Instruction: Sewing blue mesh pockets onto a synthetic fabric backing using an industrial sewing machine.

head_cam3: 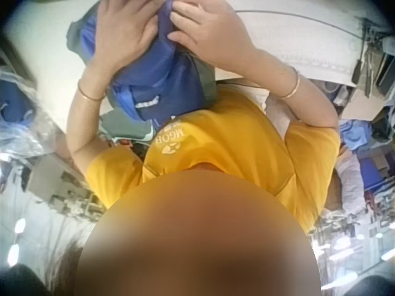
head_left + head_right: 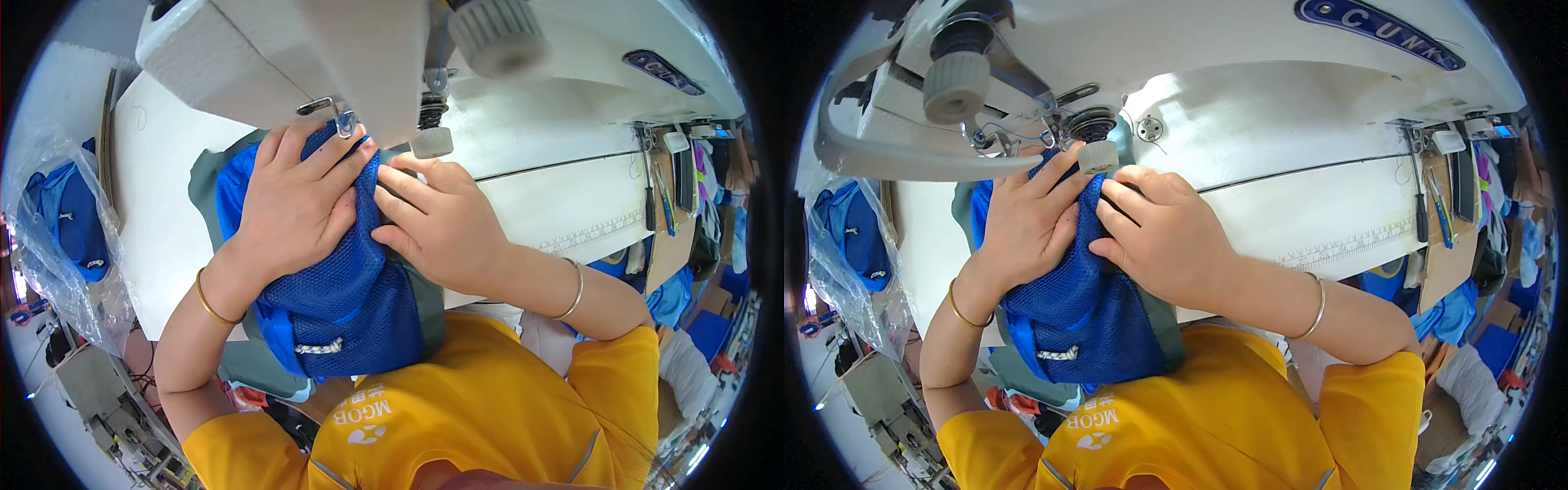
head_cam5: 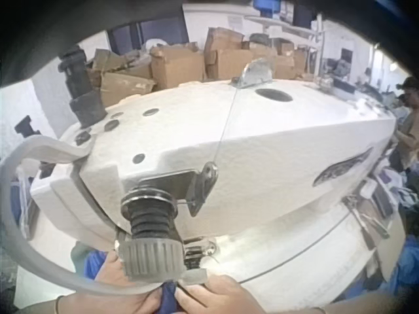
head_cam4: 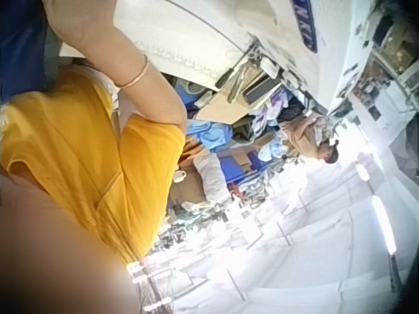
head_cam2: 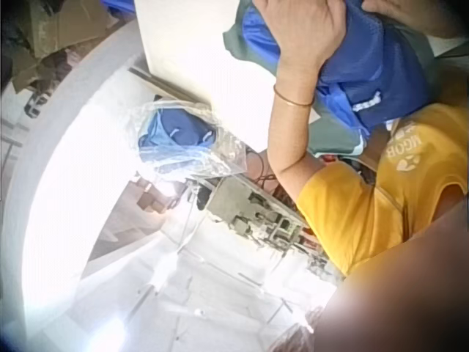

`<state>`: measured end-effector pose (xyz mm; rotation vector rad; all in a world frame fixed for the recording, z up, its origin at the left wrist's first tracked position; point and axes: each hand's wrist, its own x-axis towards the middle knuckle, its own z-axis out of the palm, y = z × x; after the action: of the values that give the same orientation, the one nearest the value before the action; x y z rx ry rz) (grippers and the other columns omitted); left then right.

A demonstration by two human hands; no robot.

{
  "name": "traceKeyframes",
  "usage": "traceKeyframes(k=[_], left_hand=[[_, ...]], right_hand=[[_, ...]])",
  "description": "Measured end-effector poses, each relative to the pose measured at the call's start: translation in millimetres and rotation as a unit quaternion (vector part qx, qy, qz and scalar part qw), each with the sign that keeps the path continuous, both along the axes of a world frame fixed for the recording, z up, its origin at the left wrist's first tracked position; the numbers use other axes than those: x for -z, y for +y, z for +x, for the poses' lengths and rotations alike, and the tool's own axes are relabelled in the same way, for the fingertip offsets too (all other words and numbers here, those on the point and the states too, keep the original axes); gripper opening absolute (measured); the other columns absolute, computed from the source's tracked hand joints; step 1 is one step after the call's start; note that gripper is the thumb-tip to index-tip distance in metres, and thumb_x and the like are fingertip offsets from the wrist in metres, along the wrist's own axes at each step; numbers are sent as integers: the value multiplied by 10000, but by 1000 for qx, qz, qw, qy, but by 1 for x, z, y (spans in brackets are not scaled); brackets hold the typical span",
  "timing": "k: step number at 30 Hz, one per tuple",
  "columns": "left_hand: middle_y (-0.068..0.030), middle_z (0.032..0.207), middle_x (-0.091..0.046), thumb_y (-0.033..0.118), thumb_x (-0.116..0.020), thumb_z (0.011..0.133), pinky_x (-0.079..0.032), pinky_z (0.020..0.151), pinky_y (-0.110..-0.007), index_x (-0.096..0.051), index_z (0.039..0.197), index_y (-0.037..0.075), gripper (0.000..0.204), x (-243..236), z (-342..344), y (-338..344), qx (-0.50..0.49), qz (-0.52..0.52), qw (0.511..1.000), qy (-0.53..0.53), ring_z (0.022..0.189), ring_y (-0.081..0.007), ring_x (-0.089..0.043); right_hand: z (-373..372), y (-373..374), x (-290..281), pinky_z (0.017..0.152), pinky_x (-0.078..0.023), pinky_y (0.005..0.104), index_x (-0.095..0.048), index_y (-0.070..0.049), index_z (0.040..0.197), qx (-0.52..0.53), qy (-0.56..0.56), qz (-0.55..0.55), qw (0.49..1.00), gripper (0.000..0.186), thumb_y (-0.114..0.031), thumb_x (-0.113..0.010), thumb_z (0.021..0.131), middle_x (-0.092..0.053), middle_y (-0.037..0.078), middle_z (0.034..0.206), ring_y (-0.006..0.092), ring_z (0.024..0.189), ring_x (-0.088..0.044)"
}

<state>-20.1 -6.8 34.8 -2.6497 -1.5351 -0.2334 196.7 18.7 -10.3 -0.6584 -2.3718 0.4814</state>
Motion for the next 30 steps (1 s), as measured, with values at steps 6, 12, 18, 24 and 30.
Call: traceKeyframes(k=[6,12,18,24,30], left_hand=[[-89,1309,-638,232,-628,852,-390,1073,-491,-694,1250,78,432,2,0,1,-2,-17,1000,-3,1251,-334,-517],[-63,1299,-643,240,-631,862,-398,1070,-496,-688,1273,117,433,2,4,-2,-16,16,1000,16,1195,-359,-523],[-33,1298,-654,243,-638,878,-387,1094,-493,-684,1293,150,427,4,2,-3,-35,15,999,-2,1121,-373,-551],[-22,1304,-666,244,-646,881,-366,1127,-501,-707,1265,181,394,10,-2,-2,-19,43,999,-23,1125,-353,-563],[-13,1302,-667,259,-632,898,-348,1154,-545,-692,1296,201,407,11,-5,0,-12,49,999,-2,1141,-346,-573]], right_hand=[[4,-7,2,1048,-432,418,-718,-35,1008,-30,-41,38,998,327,-300,-753,821,-700,98,1143,267,1223,-583],[5,-5,0,1071,-411,427,-724,-55,991,-50,-44,56,996,304,-294,-759,806,-698,84,1110,258,1203,-587],[3,-4,-3,1078,-411,445,-728,-75,980,-55,-62,49,995,278,-269,-759,782,-692,73,1149,247,1207,-587],[3,-2,-6,1082,-411,451,-736,-71,961,-64,-83,76,992,299,-307,-776,781,-696,79,1139,260,1198,-588],[3,-2,-8,1099,-400,451,-736,-86,957,-63,-102,81,989,298,-327,-774,785,-692,64,1145,261,1222,-575]])
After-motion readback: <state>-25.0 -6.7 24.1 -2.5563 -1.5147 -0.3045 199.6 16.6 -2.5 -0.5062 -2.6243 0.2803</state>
